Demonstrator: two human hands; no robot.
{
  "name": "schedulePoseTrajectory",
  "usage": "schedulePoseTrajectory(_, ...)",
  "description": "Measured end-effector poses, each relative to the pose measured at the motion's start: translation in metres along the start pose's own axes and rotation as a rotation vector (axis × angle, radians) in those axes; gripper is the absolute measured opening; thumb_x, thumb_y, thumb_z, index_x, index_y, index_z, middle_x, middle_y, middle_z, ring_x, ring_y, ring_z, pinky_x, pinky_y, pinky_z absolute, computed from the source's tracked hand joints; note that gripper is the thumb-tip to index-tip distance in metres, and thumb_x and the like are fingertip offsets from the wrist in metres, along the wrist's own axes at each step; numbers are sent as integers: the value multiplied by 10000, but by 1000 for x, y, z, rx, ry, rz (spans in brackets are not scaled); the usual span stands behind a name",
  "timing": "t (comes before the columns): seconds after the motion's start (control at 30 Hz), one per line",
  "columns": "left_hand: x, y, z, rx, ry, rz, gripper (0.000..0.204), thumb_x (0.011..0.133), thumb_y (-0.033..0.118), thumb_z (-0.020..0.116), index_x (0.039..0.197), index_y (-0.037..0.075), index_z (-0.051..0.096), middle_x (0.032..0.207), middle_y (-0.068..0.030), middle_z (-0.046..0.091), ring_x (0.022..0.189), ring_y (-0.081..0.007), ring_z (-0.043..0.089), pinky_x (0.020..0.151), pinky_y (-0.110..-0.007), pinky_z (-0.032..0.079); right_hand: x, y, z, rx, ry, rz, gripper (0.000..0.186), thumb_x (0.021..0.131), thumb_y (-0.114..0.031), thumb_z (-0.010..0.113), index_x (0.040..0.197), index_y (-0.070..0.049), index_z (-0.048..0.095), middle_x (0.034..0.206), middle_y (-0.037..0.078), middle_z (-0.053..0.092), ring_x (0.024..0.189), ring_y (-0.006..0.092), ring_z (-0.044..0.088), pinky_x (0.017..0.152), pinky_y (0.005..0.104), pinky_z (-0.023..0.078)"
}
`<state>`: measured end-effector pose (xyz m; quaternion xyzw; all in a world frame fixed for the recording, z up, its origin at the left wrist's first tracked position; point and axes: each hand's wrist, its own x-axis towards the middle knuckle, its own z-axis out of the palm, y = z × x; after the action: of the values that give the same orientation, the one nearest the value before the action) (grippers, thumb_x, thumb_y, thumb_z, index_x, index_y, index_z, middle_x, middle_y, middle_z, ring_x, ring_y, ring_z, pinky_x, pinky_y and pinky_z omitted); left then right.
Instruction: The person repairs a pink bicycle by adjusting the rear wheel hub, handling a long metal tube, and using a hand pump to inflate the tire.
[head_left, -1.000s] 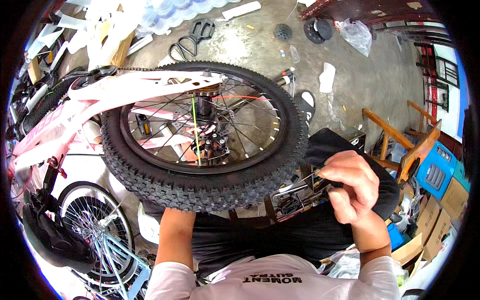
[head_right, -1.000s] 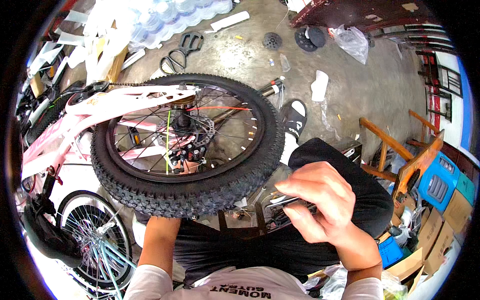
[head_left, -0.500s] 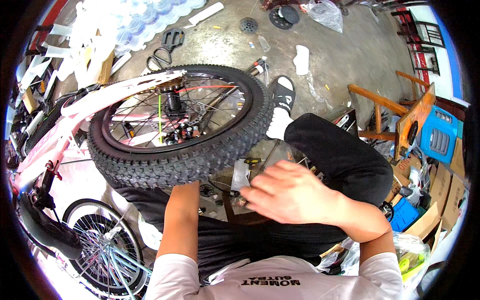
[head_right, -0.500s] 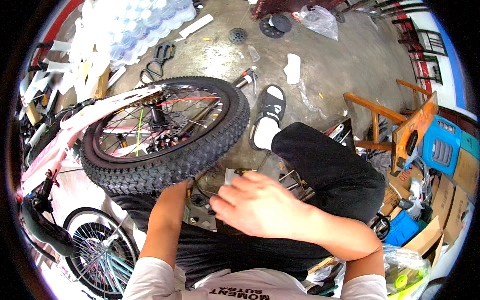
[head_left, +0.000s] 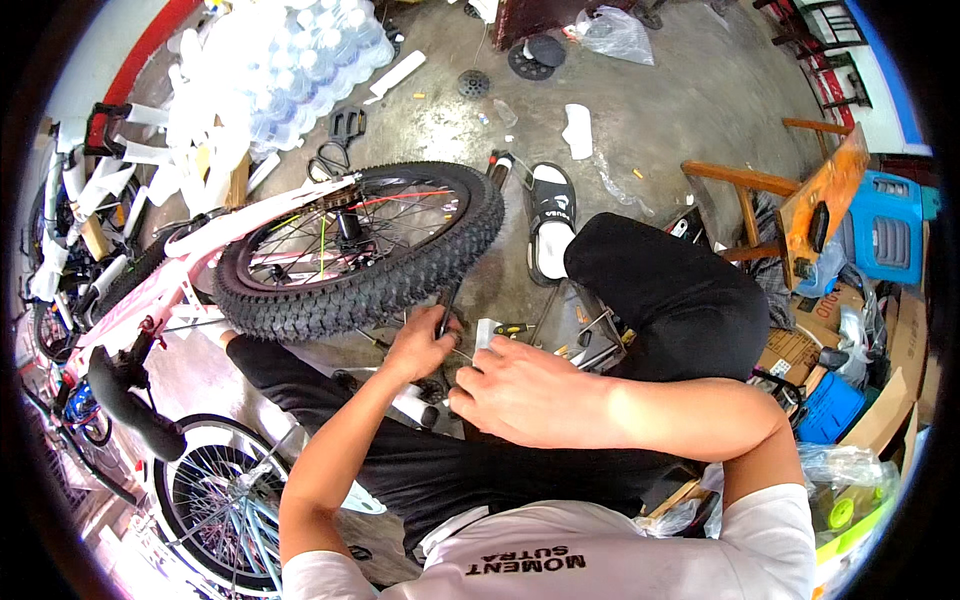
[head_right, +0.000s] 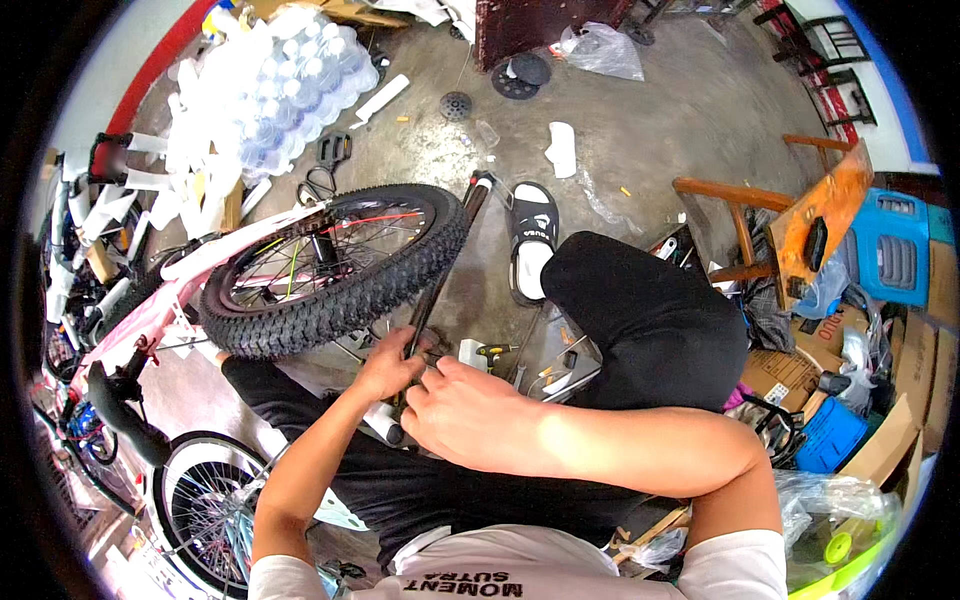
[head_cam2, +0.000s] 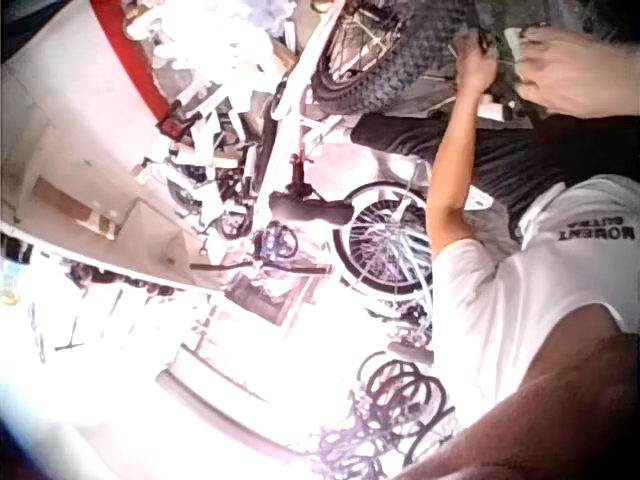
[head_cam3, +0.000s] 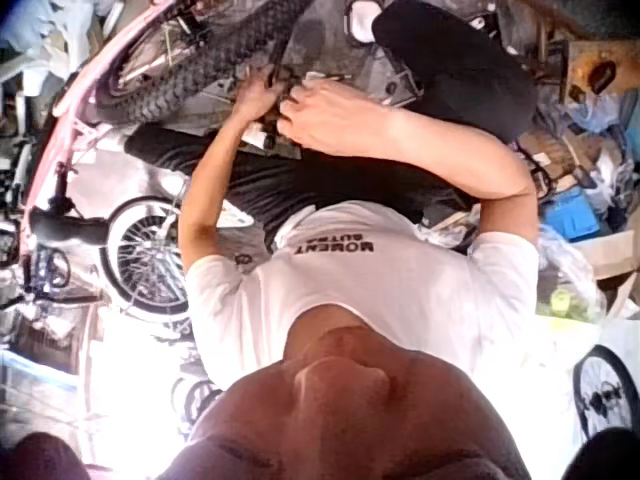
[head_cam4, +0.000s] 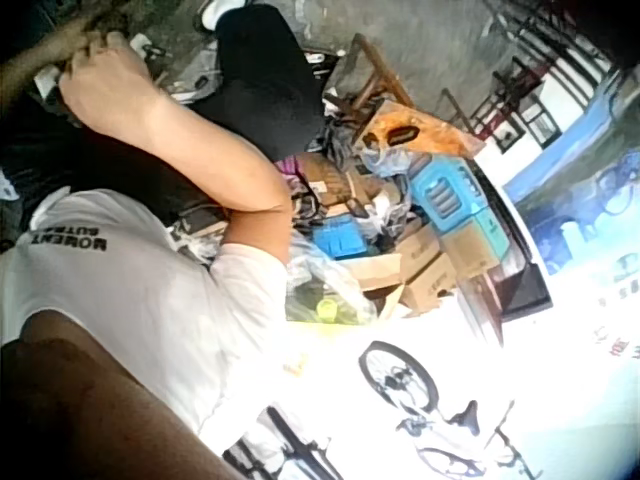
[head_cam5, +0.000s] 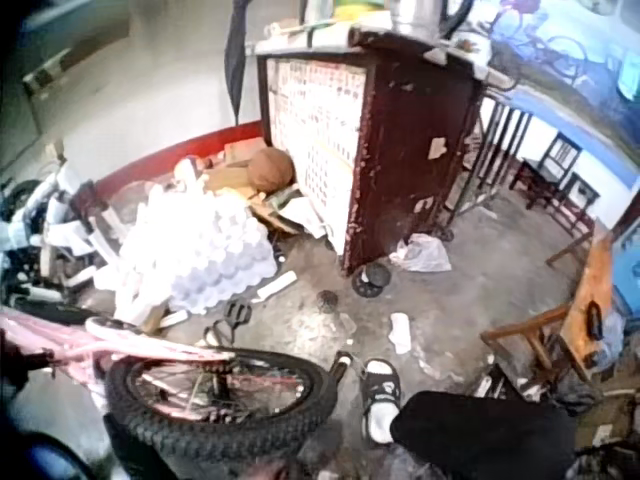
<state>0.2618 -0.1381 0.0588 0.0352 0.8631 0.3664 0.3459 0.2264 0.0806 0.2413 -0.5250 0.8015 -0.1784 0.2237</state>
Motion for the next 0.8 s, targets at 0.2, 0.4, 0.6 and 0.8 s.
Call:
schedulePoseTrajectory(0.2, -20, 62, -26, -756, -218, -237, 544, 892, 66, 687, 1399, 27, 494, 1228, -108, 655, 1149, -199, 622, 965, -348, 520, -10, 24, -6, -121, 65, -22, 289, 819, -323, 742, 970, -89, 662, 928, 61, 674, 944, 242, 665, 807, 364, 501)
schedulePoseTrajectory(0.4, -45, 144, -50, -1080, -161, -377, 303, 929, 327, 674, 1095, 90, 582, 945, -96, 671, 644, -145, 624, 446, -277, 497, -42, 79, -79, -24, 248, 303, 294, 877, -327, 675, 1011, -65, 695, 886, 146, 703, 873, 373, 680, 755, 493, 532)
schedulePoseTrajectory(0.6, -35, 158, -28, -1468, -117, -366, 335, 952, 398, 666, 1047, 79, 627, 1057, -266, 685, 782, -273, 707, 471, -369, 566, -65, 81, -63, 173, 367, 13, 291, 914, -248, 643, 1142, -68, 664, 997, 126, 705, 960, 342, 676, 833, 452, 527)
schedulePoseTrajectory(0.8, -33, 169, -13, -1769, 26, -212, 317, 992, 380, 605, 949, 76, 686, 928, -137, 718, 835, -309, 703, 711, -441, 610, -98, 37, -48, 218, 508, 252, 352, 898, -256, 666, 1182, -47, 667, 1131, 157, 690, 1031, 344, 666, 873, 441, 526)
